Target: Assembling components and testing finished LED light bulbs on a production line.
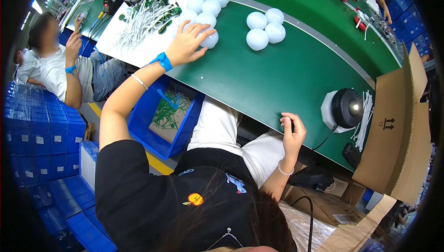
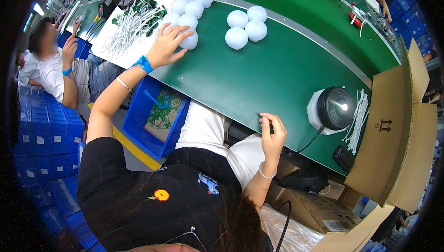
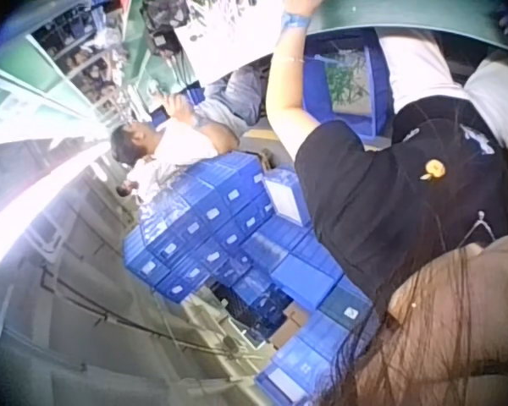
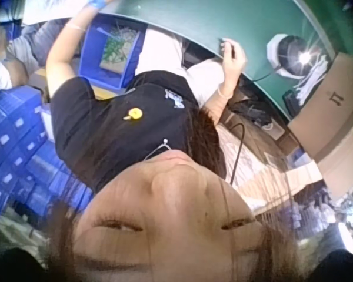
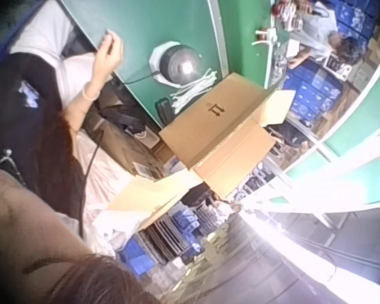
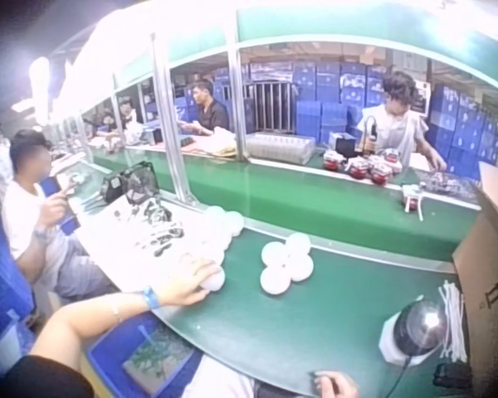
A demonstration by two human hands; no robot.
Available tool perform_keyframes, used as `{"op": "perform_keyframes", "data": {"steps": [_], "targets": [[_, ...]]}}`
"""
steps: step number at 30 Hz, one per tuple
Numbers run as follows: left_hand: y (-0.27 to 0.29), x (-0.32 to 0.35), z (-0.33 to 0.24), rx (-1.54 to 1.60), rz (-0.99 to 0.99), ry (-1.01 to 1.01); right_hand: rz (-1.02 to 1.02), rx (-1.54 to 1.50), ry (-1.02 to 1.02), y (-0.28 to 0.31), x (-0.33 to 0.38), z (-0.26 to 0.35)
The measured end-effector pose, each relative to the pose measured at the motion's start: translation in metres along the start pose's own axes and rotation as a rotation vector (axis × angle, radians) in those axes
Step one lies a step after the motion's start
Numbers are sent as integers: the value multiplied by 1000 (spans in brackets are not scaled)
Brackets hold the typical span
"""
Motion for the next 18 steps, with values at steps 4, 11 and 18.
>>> {"op": "perform_keyframes", "data": {"steps": [4, 11, 18], "targets": [[1, 5, 6, 3, -7, 23, -2, 14, 0, 0, 0, 1], [4, 9, 10, -7, -15, 24, -3, 25, 9, -1, 0, 2], [-1, 11, 6, -30, -19, 3, -4, 47, 7, -1, 1, 1]]}}
Point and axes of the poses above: each hand's wrist, its own x-axis away from the middle knuckle, its own y-axis out of the back of the hand, z = x × y, the point moved 10 cm from there along -x, towards the middle knuckle, and after that the axes turned 9 degrees about -x, right-handed, at the moved point
